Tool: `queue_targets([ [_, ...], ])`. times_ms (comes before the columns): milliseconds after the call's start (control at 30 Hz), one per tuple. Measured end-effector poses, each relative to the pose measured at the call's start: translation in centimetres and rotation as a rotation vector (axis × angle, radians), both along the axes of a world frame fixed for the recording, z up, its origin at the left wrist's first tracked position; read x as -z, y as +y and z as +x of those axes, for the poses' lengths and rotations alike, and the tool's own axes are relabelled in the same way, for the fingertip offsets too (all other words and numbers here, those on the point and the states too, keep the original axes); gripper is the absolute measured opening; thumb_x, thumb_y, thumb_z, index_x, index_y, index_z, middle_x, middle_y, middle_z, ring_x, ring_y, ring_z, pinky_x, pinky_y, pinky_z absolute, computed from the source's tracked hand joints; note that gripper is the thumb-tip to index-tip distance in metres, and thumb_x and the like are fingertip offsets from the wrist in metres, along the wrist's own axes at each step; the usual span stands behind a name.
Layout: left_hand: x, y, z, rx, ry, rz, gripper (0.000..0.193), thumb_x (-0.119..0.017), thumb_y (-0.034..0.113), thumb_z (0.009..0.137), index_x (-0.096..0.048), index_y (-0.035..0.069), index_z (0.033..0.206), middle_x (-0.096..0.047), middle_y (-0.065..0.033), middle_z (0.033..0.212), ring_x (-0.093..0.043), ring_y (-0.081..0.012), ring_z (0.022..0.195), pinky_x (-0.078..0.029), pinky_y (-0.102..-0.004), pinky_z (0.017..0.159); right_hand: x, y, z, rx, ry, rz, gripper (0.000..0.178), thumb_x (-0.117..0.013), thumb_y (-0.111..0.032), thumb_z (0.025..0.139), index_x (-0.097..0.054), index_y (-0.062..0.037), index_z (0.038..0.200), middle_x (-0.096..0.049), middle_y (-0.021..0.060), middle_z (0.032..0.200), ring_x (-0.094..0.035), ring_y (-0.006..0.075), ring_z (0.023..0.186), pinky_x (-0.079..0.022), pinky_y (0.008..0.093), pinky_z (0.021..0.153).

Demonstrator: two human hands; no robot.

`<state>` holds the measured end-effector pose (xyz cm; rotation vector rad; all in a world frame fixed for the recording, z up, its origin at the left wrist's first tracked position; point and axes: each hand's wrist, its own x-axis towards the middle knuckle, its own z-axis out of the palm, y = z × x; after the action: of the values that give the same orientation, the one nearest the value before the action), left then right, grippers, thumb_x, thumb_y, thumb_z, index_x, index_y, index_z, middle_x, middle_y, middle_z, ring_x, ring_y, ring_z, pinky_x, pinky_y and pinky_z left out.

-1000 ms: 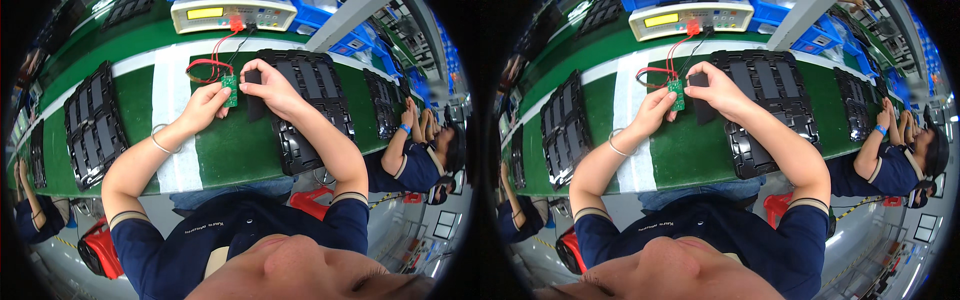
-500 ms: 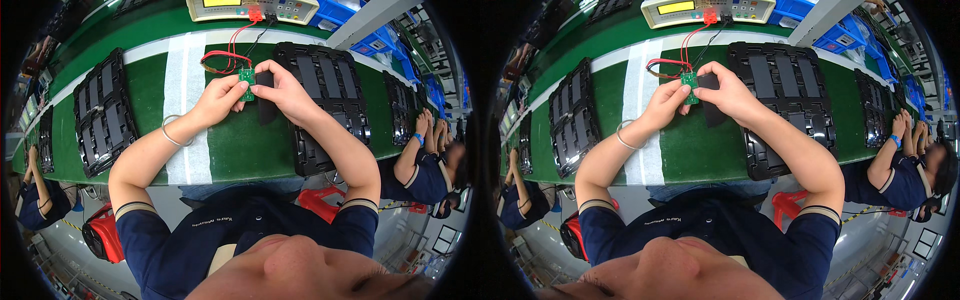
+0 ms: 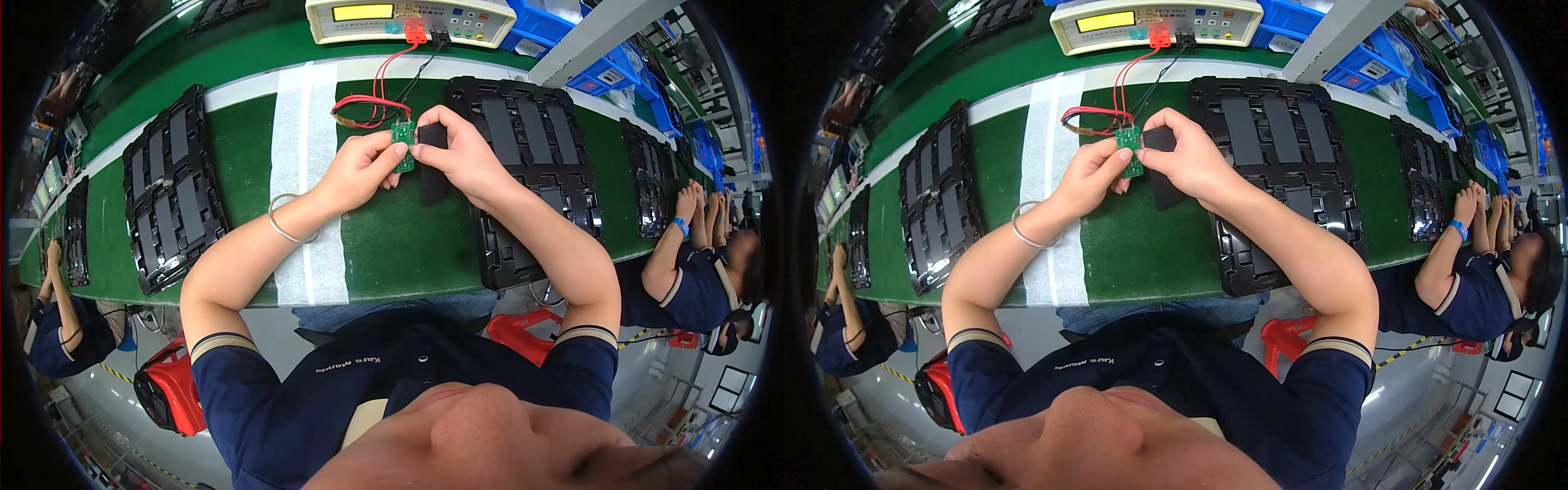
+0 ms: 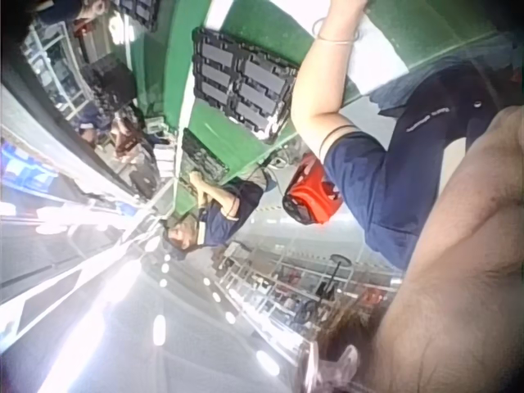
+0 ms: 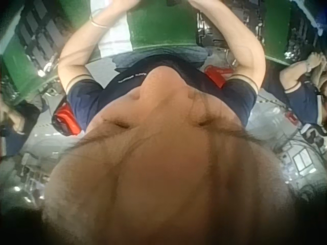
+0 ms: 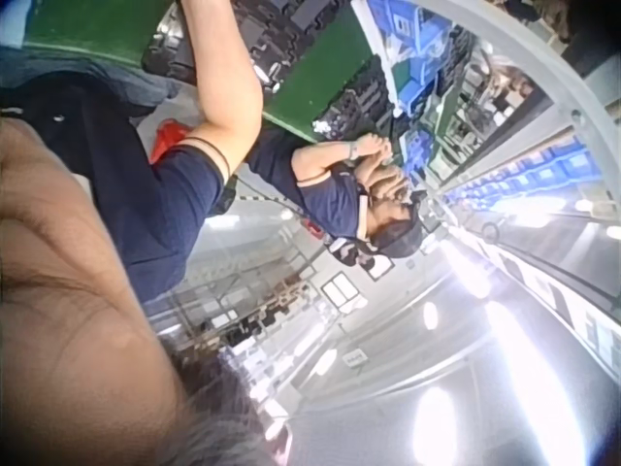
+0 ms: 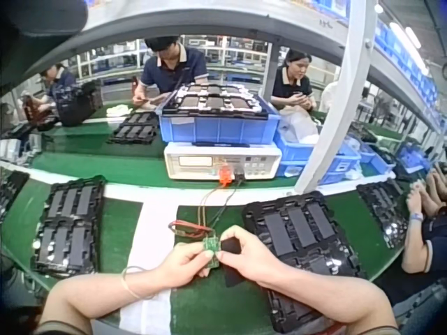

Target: Inspecting and assembling small electronic components including a printed circuit board module onto a black plastic base casing.

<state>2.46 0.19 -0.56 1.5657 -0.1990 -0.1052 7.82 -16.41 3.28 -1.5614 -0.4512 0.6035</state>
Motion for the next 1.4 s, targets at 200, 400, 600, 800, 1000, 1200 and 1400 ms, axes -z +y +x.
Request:
queue_targets([
  [200,-0.5,-0.1,-0.2,0.005,0.001,0.024,0.021,-0.050,0.021,0.089,-0.056,0.001,0.088,-0.053,0.0010,0.062,-0.051,-0.0052,0.054,-0.042,-0.0202,0.049,0.0,0.0,0.1,-0.022,0.007,-0.078,0.017,-0.057,0.001,0.076,-0.047,-0.0045,0.088,-0.050,0.0007,0.083,-0.048,0.0069,0.081,-0.041,0.0233,0.073],
  [400,0.0,0.2,-0.1,0.028,0.023,0.014,0.022,-0.049,0.022,0.089,-0.057,0.001,0.092,-0.054,0.0006,0.062,-0.051,-0.0052,0.054,-0.042,-0.0201,0.049,0.0,-0.1,0.0,-0.027,-0.027,-0.087,0.017,-0.057,0.000,0.077,-0.046,-0.0046,0.088,-0.048,0.0001,0.082,-0.048,0.0072,0.078,-0.041,0.0228,0.071],
  [600,-0.5,-0.2,0.0,-0.014,0.031,-0.015,0.022,-0.048,0.022,0.090,-0.056,0.001,0.087,-0.054,0.0000,0.061,-0.052,-0.0058,0.054,-0.043,-0.0199,0.050,0.6,-0.1,0.0,0.008,-0.043,-0.022,0.016,-0.058,-0.001,0.079,-0.046,-0.0047,0.090,-0.050,0.0009,0.085,-0.049,0.0076,0.078,-0.041,0.0223,0.071],
  [800,0.1,0.1,0.2,-0.068,0.000,0.125,0.024,-0.047,0.021,0.090,-0.054,0.001,0.079,-0.053,-0.0006,0.059,-0.052,-0.0063,0.053,-0.042,-0.0204,0.049,-2.0,-1.0,-0.2,-0.129,-0.054,-0.018,0.019,-0.059,-0.001,0.078,-0.047,-0.0050,0.093,-0.050,0.0023,0.087,-0.049,0.0092,0.081,-0.041,0.0231,0.073],
  [1000,-0.1,0.0,0.0,-0.062,-0.001,0.061,0.025,-0.048,0.020,0.090,-0.048,0.004,0.071,-0.052,-0.0006,0.058,-0.048,-0.0057,0.050,-0.040,-0.0195,0.048,-6.8,-8.5,1.1,-0.110,-0.274,0.120,0.021,-0.053,-0.008,0.083,-0.046,-0.0051,0.102,-0.050,0.0033,0.090,-0.048,0.0116,0.085,-0.041,0.0258,0.078],
  [1200,0.0,-0.3,0.4,-0.016,0.004,0.043,0.023,-0.047,0.023,0.091,-0.050,0.006,0.077,-0.052,0.0009,0.059,-0.046,-0.0041,0.050,-0.038,-0.0176,0.047,-5.9,-20.4,1.5,0.431,-0.457,-0.574,0.016,-0.051,-0.009,0.086,-0.047,-0.0056,0.101,-0.046,-0.0015,0.086,-0.043,0.0065,0.081,-0.036,0.0208,0.075],
  [1400,0.0,-0.4,0.2,-0.017,0.020,0.084,0.021,-0.045,0.022,0.092,-0.051,0.006,0.080,-0.052,0.0014,0.059,-0.046,-0.0036,0.051,-0.038,-0.0173,0.049,-4.0,-23.0,-1.5,0.406,-0.215,-0.377,0.016,-0.054,-0.007,0.082,-0.051,-0.0048,0.098,-0.049,0.0003,0.088,-0.047,0.0081,0.079,-0.040,0.0237,0.072],
])
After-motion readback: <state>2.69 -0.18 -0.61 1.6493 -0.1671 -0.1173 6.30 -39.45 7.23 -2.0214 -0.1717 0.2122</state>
